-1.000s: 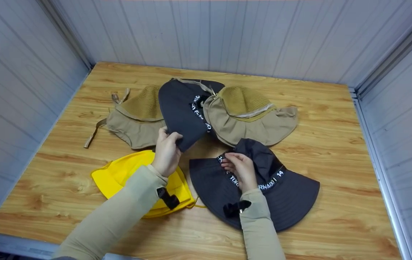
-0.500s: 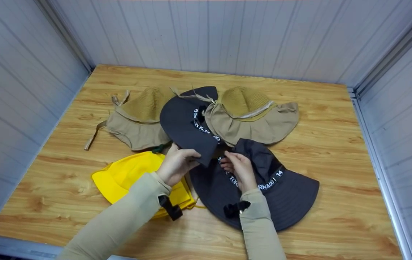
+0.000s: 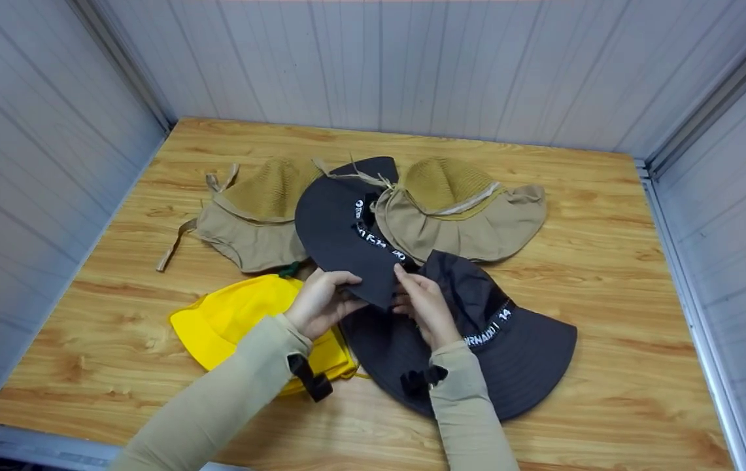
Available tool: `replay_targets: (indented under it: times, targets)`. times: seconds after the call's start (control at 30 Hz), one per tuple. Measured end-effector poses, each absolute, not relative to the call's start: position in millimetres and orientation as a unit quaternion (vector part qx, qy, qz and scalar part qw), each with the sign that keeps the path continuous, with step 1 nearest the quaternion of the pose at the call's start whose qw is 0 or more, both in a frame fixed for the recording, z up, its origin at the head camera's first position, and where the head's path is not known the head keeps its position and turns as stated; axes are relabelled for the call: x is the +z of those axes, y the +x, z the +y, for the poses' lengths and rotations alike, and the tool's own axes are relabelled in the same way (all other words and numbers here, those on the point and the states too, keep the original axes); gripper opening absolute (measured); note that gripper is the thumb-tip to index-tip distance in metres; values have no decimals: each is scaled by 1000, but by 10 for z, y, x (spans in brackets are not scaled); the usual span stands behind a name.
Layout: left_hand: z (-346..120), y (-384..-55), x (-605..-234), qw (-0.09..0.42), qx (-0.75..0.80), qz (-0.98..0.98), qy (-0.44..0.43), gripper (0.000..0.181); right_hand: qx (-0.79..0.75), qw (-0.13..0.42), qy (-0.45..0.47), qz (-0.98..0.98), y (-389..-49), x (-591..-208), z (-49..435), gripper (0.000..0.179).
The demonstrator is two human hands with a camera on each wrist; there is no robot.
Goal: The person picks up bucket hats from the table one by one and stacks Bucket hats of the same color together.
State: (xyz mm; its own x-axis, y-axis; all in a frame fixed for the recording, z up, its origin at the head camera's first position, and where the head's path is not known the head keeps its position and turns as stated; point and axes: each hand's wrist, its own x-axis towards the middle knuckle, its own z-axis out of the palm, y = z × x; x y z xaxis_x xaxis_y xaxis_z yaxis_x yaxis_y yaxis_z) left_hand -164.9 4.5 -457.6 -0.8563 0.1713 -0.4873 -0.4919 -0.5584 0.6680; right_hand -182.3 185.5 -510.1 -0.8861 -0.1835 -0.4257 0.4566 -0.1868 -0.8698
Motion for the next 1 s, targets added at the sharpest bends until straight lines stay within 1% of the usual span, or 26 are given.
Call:
replay_targets:
  times: [0.13, 0.2, 0.37, 0.47, 0.53, 0.8, 1.0]
  targets:
    - [63, -1634, -4602, 195, 854, 446, -182, 69, -793, 220, 81, 563, -1788, -5034, 1772, 27]
    - [63, -1640, -4612, 196, 842, 466, -186, 68, -804, 220, 75, 547, -1770, -5009, 1738, 29]
    - [6, -1717, -4598, 192, 833, 479, -198, 51, -824, 216, 83, 517, -1756, -4973, 1694, 41]
    - [-64, -1806, -4559, 183, 853, 447, -197, 41, -832, 210, 94, 505, -1764, -4963, 1689, 43]
    - [-119, -1871, -4529, 176, 866, 424, -200, 38, -834, 207, 100, 501, -1768, -4958, 1688, 42]
    - [-260, -2022, -4515, 163, 870, 414, -214, 43, -832, 206, 103, 504, -1752, -4960, 1703, 38]
    - [-315, -2072, -4520, 158, 867, 419, -218, 40, -834, 200, 105, 504, -1732, -4966, 1718, 33]
